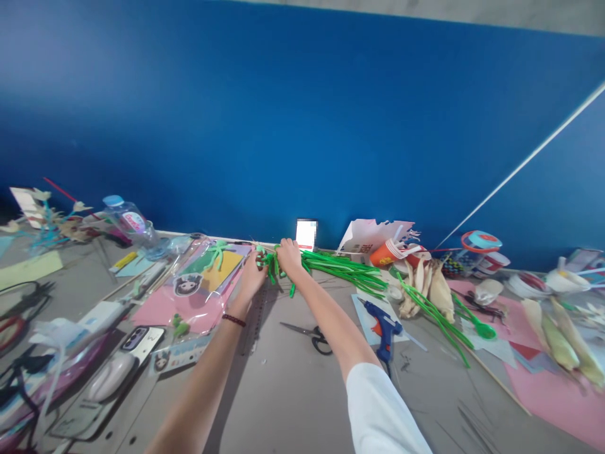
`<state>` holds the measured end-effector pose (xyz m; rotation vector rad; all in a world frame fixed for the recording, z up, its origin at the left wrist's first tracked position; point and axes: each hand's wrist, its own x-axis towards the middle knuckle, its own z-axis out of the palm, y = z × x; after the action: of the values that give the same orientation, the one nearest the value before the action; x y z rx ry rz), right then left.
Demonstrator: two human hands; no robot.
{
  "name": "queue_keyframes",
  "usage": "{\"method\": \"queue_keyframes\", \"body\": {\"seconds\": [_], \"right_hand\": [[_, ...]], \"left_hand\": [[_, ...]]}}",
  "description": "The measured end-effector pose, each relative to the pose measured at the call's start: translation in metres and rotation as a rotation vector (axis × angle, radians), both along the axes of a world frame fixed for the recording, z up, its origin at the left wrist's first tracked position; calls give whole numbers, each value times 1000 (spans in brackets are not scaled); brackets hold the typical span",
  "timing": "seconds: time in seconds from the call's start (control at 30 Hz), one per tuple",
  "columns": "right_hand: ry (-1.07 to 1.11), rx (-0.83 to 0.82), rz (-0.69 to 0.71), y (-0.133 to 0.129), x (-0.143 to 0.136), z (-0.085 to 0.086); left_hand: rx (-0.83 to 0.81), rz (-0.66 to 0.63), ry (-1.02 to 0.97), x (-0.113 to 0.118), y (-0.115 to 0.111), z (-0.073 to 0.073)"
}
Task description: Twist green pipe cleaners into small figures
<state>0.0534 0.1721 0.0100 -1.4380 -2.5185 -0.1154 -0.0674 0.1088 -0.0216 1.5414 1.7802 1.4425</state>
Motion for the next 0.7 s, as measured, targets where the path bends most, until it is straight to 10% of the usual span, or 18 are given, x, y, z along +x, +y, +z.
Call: {"method": "queue_keyframes", "body": {"seconds": [0.27,0.7], "right_hand": [[287,62,0,-1,20,16],[1234,-137,-60,-60,62,30]], "left_hand": [[177,188,-416,2,2,7],[145,-201,50,22,2,-7]]}}
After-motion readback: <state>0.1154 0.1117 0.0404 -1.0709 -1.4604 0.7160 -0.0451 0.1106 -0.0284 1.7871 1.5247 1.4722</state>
